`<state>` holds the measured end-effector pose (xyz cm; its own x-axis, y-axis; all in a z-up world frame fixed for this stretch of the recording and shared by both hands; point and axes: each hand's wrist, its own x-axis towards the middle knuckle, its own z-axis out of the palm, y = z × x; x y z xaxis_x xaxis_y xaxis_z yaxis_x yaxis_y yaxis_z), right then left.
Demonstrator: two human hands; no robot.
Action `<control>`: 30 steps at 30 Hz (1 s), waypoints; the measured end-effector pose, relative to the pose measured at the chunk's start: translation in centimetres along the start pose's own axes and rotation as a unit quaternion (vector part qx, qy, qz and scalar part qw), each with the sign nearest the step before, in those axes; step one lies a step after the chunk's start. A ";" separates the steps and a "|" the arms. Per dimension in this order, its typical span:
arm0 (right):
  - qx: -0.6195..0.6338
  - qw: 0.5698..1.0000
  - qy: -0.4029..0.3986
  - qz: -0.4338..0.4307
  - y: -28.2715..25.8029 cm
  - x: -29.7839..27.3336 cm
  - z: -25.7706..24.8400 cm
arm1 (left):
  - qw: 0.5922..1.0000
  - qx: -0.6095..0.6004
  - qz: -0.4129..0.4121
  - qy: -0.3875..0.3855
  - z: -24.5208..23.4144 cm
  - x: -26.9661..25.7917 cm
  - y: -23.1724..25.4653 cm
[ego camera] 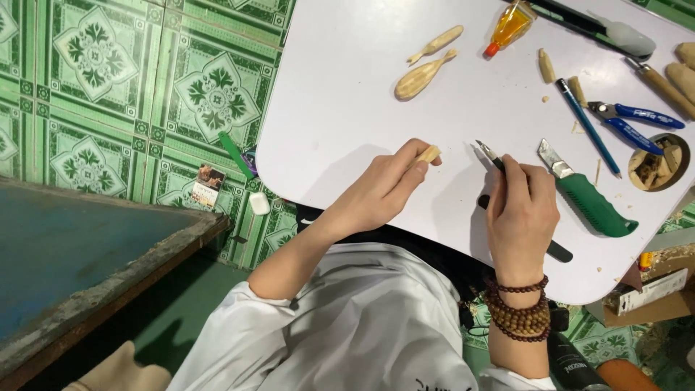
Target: Carving and shaping a small wooden object using various hand tools like carving knives and utility knives.
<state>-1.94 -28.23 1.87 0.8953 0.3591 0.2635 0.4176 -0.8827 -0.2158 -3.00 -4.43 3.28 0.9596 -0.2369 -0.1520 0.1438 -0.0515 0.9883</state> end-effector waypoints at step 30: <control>0.069 0.987 -0.135 0.057 -8.3 -3.9 -1.2 | 0.917 0.393 0.014 0.073 0.4 -2.0 -0.4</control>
<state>-9.11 -22.66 3.80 0.9384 0.3445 -0.0262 0.3126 -0.8789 -0.3603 -5.03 -4.32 3.15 0.9907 -0.1184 -0.0668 -0.0439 -0.7437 0.6671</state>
